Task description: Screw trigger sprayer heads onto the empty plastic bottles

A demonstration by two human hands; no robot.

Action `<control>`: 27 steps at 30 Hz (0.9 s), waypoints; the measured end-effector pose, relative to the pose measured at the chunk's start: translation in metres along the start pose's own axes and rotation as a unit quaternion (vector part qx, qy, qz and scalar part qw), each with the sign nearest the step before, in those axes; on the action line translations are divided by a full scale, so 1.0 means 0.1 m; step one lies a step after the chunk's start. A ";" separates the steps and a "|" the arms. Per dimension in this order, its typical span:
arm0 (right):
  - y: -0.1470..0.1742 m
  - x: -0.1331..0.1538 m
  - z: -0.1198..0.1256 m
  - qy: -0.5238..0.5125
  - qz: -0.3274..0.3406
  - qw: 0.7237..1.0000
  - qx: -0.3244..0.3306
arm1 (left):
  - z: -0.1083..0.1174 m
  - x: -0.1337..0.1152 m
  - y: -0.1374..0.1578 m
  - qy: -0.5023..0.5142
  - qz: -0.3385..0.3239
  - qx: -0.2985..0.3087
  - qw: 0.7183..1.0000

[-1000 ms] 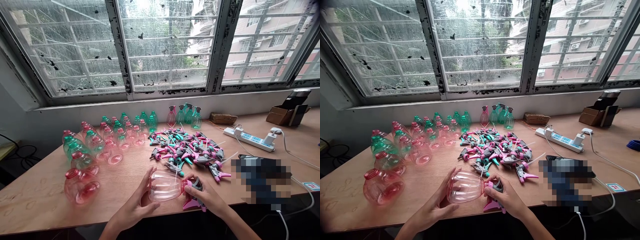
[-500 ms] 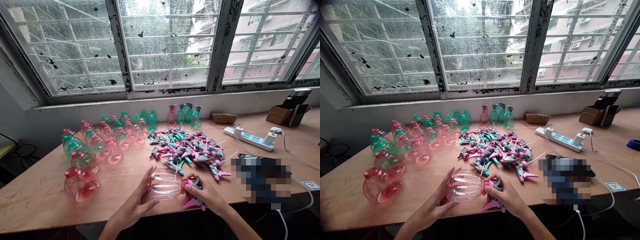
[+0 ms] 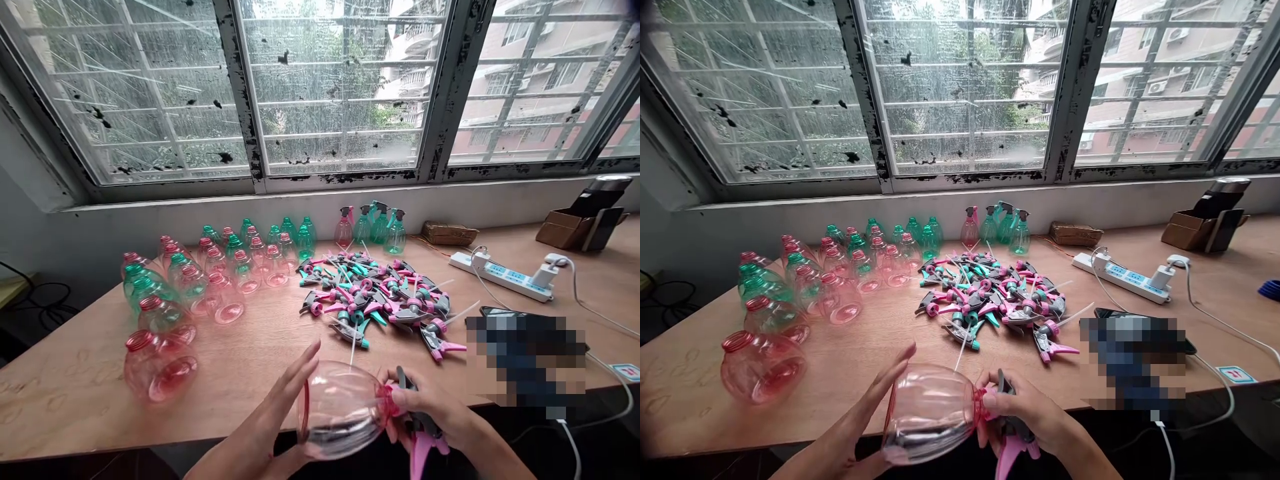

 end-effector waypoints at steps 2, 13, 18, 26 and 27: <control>0.00 -0.08 -0.08 -0.035 -0.028 0.999 0.018 | 0.06 -0.15 0.03 -0.039 -0.050 -0.036 0.997; 0.33 0.63 -0.15 0.325 0.230 0.908 -0.133 | 0.27 0.03 0.02 0.003 -0.001 -0.170 0.985; 0.23 0.37 -0.12 0.138 0.098 0.977 -0.132 | 0.37 -0.16 0.05 -0.049 -0.073 -0.231 0.969; 0.24 0.42 -0.16 0.094 0.109 0.981 -0.133 | 0.37 -0.15 0.16 0.070 -0.077 -0.219 0.970; 0.29 0.51 -0.13 0.150 0.149 0.964 -0.162 | 0.39 -0.13 0.16 0.079 -0.069 -0.230 0.968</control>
Point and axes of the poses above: each hand's wrist, its own y-axis away from the middle knuckle, its own z-axis out of the back of the hand, x = y × z, the point moved 10 cm from there along -y, towards the middle knuckle, and after that the axes turned 8 degrees about z, right-handed, at the moved point
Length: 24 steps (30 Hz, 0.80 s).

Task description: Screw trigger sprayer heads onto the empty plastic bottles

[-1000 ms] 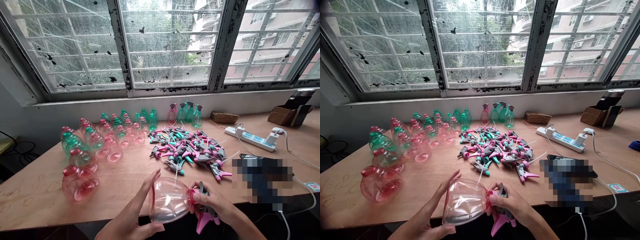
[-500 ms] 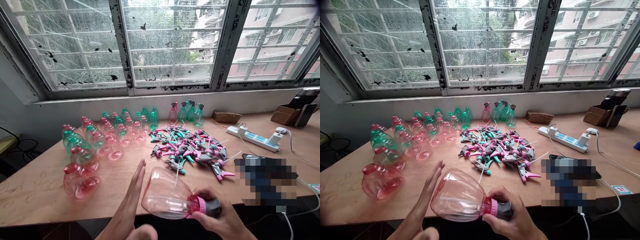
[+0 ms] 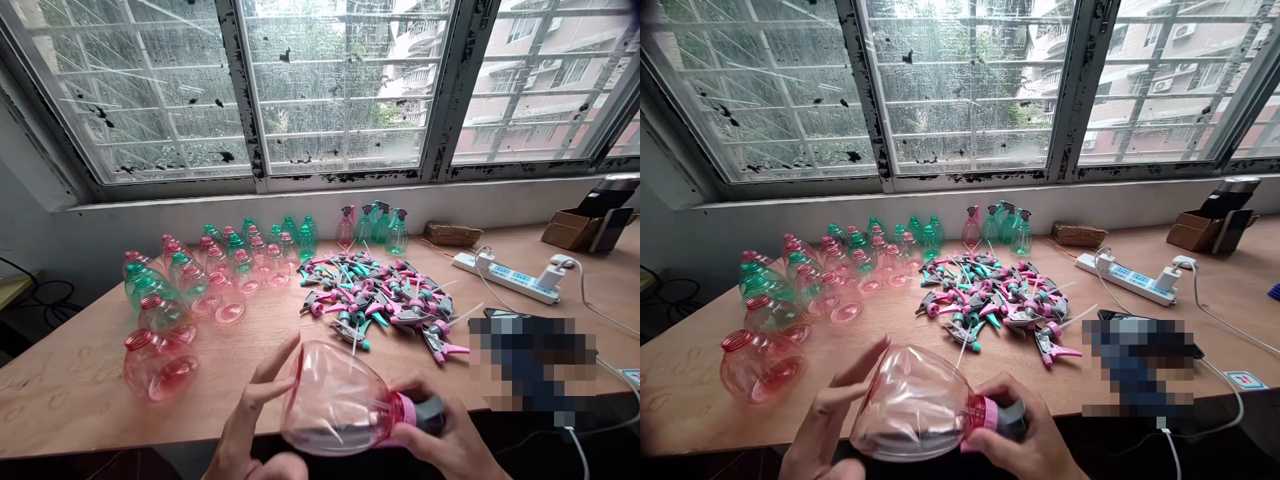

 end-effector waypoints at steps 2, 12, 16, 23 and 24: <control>0.03 0.07 0.06 0.049 0.031 0.998 -0.030 | 0.03 0.00 -0.02 -0.017 -0.002 -0.022 1.000; -0.03 -0.10 -0.07 0.009 -0.031 0.999 0.036 | -0.07 0.00 -0.09 -0.116 -0.028 0.039 0.992; 0.00 -0.04 -0.05 0.065 0.007 0.998 0.020 | -0.05 0.09 -0.12 -0.055 0.019 -0.002 0.998; 0.04 -0.12 -0.11 -0.026 -0.068 0.997 0.040 | -0.11 0.24 -0.06 0.029 0.053 0.066 0.996; 0.01 0.02 -0.04 0.051 0.011 0.998 0.020 | -0.14 0.33 -0.03 0.048 0.096 0.086 0.991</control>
Point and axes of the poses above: each hand's wrist, its own y-axis away from the middle knuckle, its own z-axis out of the back of the hand, x = y × z, the point moved 10 cm from there along -y, towards the middle knuckle, and after that the axes turned 8 degrees about z, right-handed, at the moved point
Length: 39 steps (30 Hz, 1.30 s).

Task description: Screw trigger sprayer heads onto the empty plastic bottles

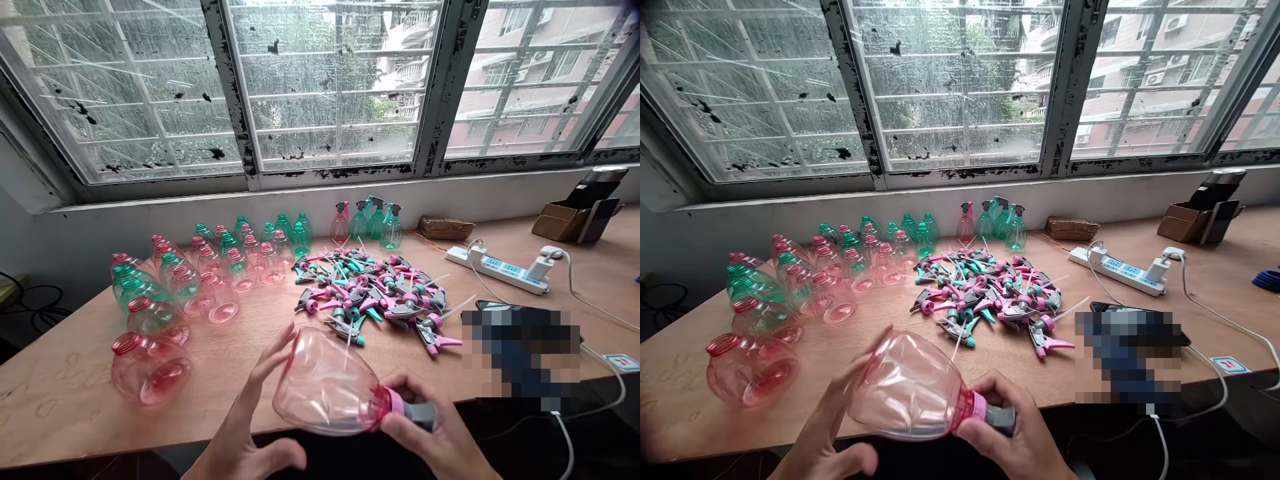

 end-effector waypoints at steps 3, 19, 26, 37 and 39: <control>0.03 0.37 0.00 0.185 0.209 0.960 -0.007 | -0.08 0.19 0.01 0.084 0.095 0.028 0.992; 0.03 -0.15 -0.35 -0.158 -0.109 0.977 0.091 | 0.06 -0.20 0.17 -0.002 -0.059 -0.062 0.996; -0.27 0.49 0.33 0.185 0.087 0.979 -0.012 | 0.12 0.32 -0.11 -0.007 0.087 -0.023 0.996; -2.37 1.42 1.64 0.594 0.170 0.767 -0.175 | 0.04 0.80 -0.16 0.007 0.227 0.067 0.972; -2.74 1.24 1.78 0.644 0.111 0.739 -0.163 | 0.05 0.79 -0.15 0.003 0.224 0.065 0.973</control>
Point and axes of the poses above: each hand's wrist, its own y-axis away from the middle knuckle, its own z-axis out of the back of the hand, x = y × z, the point moved 10 cm from there along -y, towards the middle knuckle, and after that the axes turned 8 degrees about z, right-handed, at the moved point
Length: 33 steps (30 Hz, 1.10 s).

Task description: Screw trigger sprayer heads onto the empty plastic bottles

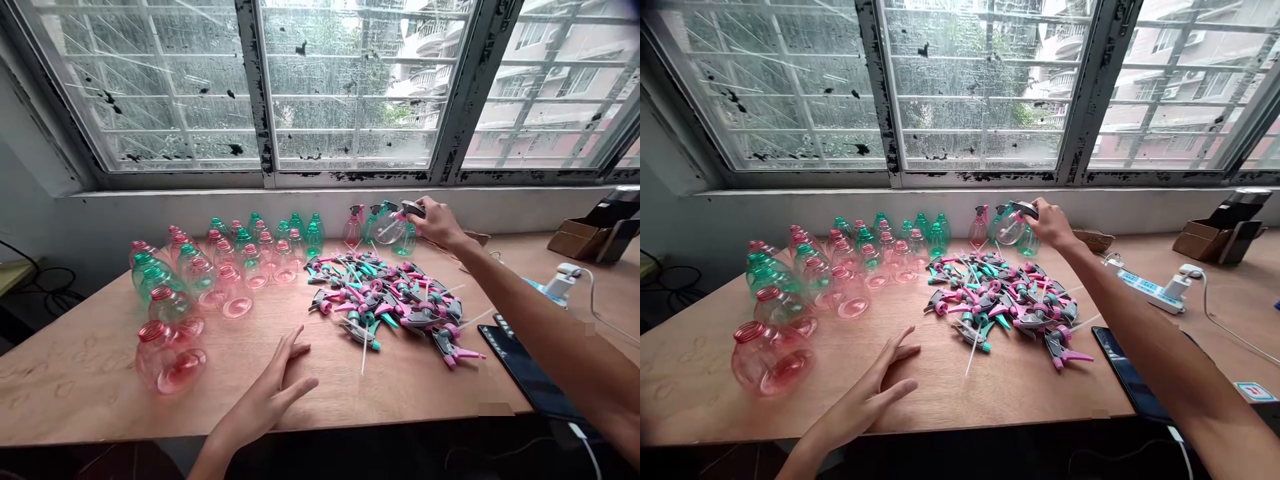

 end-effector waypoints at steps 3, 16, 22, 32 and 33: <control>-0.23 -0.12 -0.33 0.021 -0.018 0.999 0.020 | 0.00 0.01 0.00 -0.005 -0.004 -0.001 1.000; -0.59 -0.48 -1.13 0.022 -0.118 0.993 0.012 | -0.05 -0.03 -0.01 -0.061 -0.001 -0.007 0.998; -0.64 -0.41 -1.11 0.005 -0.098 0.995 0.025 | 0.01 -0.03 -0.02 -0.090 -0.039 -0.040 0.994; 0.16 -0.09 -0.55 -0.057 0.041 0.998 -0.003 | 1.34 -0.80 1.30 -0.235 -0.170 -0.633 0.718; 0.27 -0.01 -0.50 -0.074 0.064 0.995 0.010 | 1.48 -0.70 1.32 -0.239 -0.115 -0.656 0.706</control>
Point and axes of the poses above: each hand's wrist, its own y-axis away from the middle knuckle, its own z-axis out of the back of the hand, x = y × z, the point moved 10 cm from there along -y, towards the middle knuckle, and after that the axes turned 8 degrees about z, right-handed, at the moved point
